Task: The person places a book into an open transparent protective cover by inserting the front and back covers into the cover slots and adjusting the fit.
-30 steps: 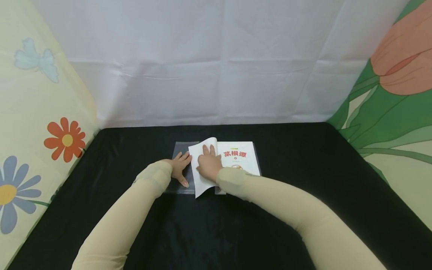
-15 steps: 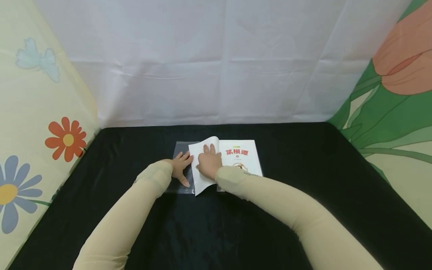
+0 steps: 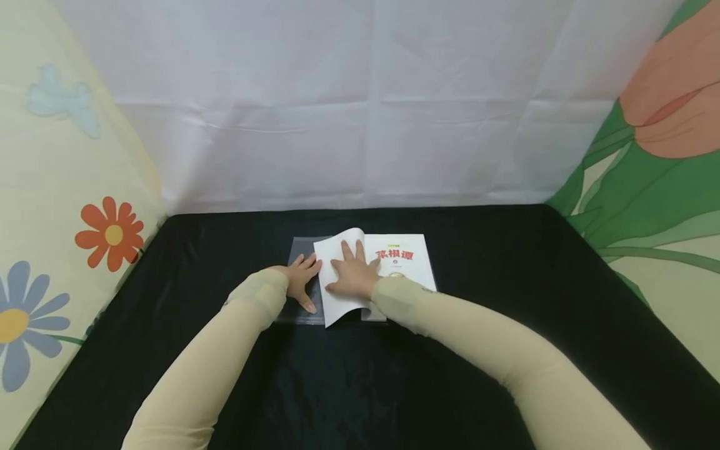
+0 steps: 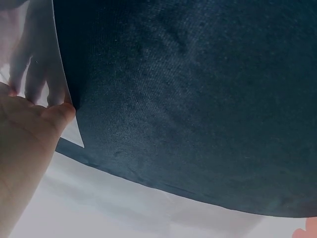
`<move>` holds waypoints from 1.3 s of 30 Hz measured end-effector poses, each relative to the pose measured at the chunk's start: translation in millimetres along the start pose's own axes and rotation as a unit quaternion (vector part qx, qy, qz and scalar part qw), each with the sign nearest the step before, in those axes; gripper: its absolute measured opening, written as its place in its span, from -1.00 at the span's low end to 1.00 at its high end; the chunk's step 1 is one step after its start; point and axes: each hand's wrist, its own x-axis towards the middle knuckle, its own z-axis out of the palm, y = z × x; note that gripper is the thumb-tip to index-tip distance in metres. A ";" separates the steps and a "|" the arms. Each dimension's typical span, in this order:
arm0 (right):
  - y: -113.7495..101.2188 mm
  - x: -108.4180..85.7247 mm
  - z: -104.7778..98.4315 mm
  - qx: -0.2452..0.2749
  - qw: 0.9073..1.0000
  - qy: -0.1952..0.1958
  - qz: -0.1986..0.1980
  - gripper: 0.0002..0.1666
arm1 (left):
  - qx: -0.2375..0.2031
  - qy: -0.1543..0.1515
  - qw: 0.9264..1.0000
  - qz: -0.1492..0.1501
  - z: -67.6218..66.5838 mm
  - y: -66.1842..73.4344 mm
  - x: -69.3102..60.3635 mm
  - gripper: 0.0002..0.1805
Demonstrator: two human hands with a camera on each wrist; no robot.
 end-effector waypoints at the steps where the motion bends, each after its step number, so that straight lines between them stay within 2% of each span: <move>1: 0.2 -0.1 1.0 0.001 1.000 0.006 0.005 -0.27 | -0.001 0.002 1.000 0.002 0.1 0.4 0.6 0.14; 8: -1.3 1.7 4.9 -0.011 0.999 0.039 0.002 -0.29 | -0.010 0.006 1.000 0.002 1.1 -1.1 0.3 0.16; 17: -4.9 3.2 8.0 -0.014 0.999 0.045 0.010 -0.30 | -0.010 -0.001 1.000 0.000 2.3 -2.2 1.1 0.15; 22: -5.8 4.8 7.9 -0.013 0.998 0.052 0.015 -0.37 | -0.011 -0.005 1.000 -0.002 1.6 -2.3 1.6 0.15; 31: -5.5 3.7 2.8 0.023 0.998 0.052 0.000 -0.42 | -0.007 -0.007 1.000 -0.005 -2.5 2.4 -2.9 0.17; 35: -5.1 2.5 2.7 0.027 0.998 0.061 -0.006 -0.43 | -0.013 -0.010 1.000 -0.010 0.5 -2.4 5.3 0.22; 39: -4.8 3.3 5.0 0.025 0.997 0.073 -0.002 -0.47 | -0.028 -0.004 1.000 0.003 8.2 -16.4 21.5 0.35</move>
